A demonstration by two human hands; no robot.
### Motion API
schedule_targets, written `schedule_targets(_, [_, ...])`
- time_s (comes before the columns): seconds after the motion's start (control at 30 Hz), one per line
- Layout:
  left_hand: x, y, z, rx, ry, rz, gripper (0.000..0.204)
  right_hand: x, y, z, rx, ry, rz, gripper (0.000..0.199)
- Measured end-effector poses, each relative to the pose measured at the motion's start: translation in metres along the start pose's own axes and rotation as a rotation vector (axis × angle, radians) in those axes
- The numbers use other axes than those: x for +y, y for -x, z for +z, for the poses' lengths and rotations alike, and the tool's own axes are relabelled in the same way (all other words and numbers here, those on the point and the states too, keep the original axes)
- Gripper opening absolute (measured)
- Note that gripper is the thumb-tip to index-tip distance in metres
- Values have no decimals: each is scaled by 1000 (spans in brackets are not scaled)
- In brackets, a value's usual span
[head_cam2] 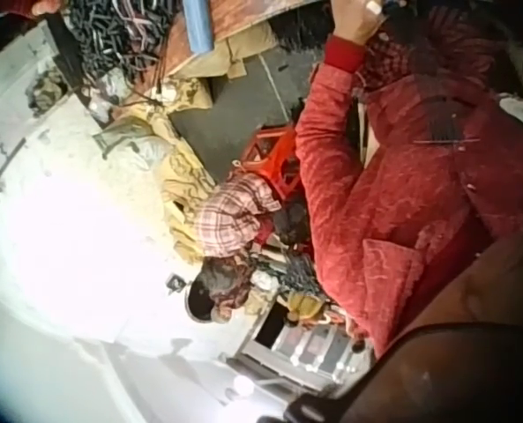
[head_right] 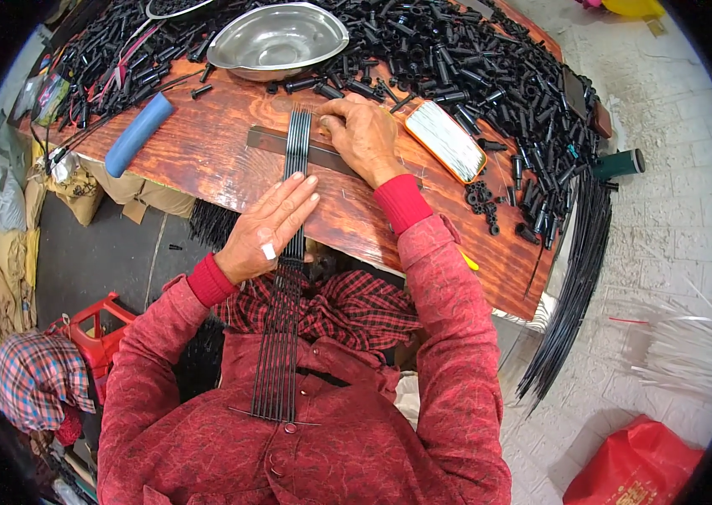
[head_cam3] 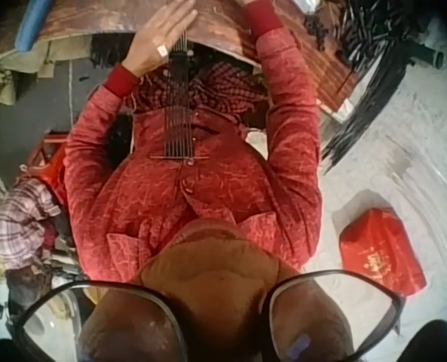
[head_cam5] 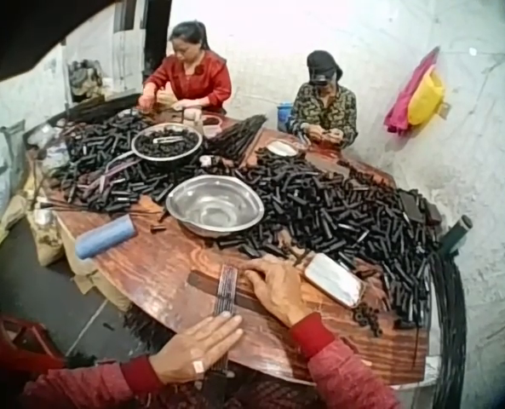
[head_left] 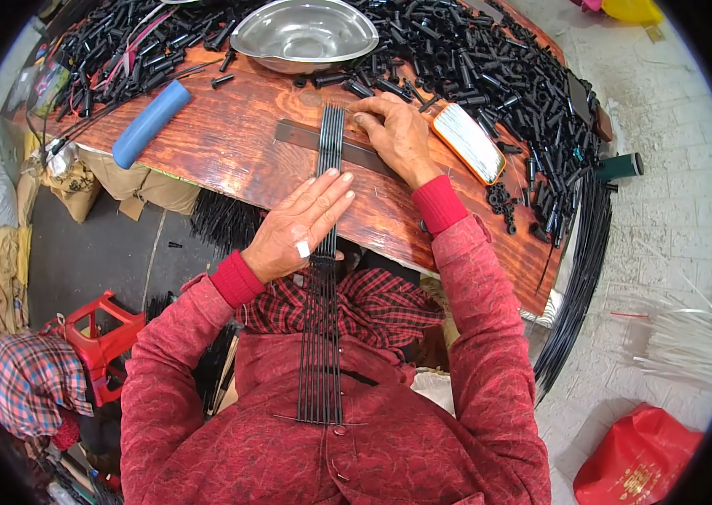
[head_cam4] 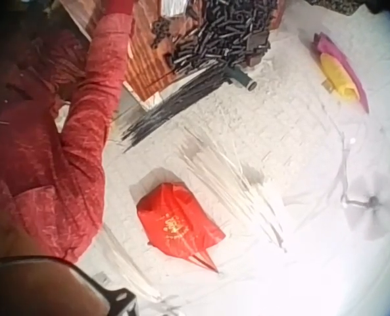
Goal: Assembling black wires and connecting them to plastic components at a factory workbench.
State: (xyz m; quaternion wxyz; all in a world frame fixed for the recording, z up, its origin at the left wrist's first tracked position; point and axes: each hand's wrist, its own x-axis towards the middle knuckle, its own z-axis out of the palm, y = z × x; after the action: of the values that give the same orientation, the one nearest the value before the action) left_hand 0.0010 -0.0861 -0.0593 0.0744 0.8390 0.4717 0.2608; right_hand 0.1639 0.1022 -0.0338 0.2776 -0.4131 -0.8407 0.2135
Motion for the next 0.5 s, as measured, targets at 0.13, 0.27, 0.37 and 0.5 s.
schedule_targets(0.13, [0,0,0,1,3,2,82,1,-1,2,76,98,-122,15])
schedule_targets(0.27, [1,0,-1,-4,-2,1,82,0,-3,3,147,183,-224,14])
schedule_targets(0.37, [1,1,-2,-36,-49,-6,77,-2,-5,6,76,105,-145,14])
schedule_targets(0.5, [1,0,-2,-17,-22,-1,77,-1,-6,3,70,114,-120,15])
